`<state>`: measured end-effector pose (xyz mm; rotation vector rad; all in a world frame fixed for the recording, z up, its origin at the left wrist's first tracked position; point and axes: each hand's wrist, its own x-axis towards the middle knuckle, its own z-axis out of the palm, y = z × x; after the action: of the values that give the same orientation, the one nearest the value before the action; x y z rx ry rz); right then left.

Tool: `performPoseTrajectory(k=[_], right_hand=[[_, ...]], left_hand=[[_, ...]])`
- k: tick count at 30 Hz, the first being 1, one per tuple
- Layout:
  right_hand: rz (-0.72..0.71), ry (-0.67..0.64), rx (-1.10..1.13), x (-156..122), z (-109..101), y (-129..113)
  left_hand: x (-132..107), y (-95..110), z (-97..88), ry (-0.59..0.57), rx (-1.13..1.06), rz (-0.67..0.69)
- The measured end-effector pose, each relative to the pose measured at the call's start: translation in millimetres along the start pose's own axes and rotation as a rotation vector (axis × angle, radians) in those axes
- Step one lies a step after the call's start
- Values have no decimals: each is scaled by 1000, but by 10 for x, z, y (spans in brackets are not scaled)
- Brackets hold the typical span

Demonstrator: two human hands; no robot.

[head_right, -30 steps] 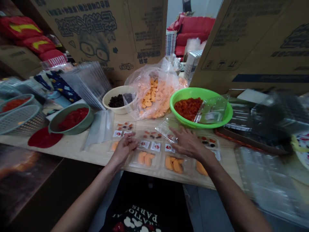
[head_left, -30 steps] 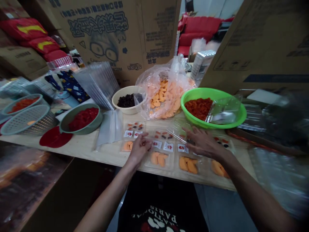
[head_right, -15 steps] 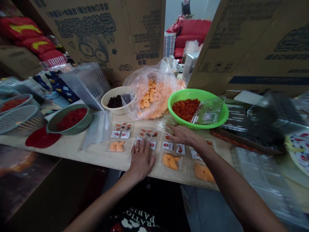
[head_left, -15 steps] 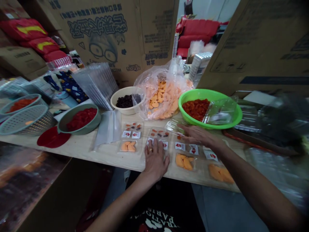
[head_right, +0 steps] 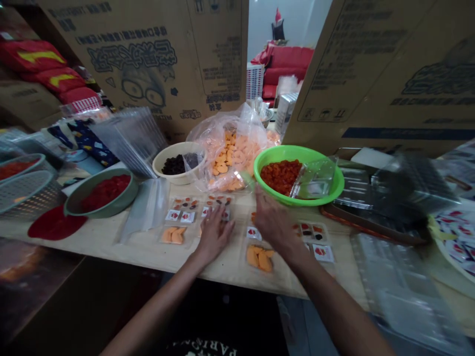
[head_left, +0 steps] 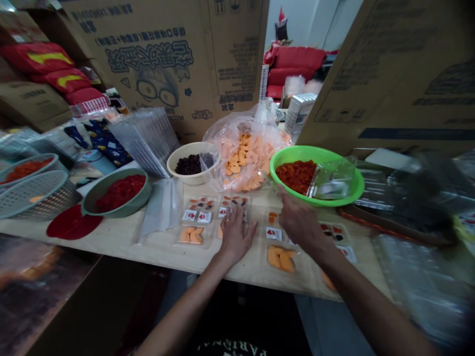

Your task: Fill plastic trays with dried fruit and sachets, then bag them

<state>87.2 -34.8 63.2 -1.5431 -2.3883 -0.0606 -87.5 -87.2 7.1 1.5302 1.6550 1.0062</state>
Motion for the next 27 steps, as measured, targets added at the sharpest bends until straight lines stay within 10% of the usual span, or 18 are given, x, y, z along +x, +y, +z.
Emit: performPoseTrajectory(k=[6, 17, 27], right_hand=[[-171, 30, 135, -388, -68, -588], [-55, -67, 781, -349, 209, -255], [270, -133, 1608, -797, 468, -464]], left_hand=[[-51, 531, -48, 68, -1134, -234], [-108, 519, -254, -160, -1145, -225], [-210, 539, 54, -144, -1266, -432]])
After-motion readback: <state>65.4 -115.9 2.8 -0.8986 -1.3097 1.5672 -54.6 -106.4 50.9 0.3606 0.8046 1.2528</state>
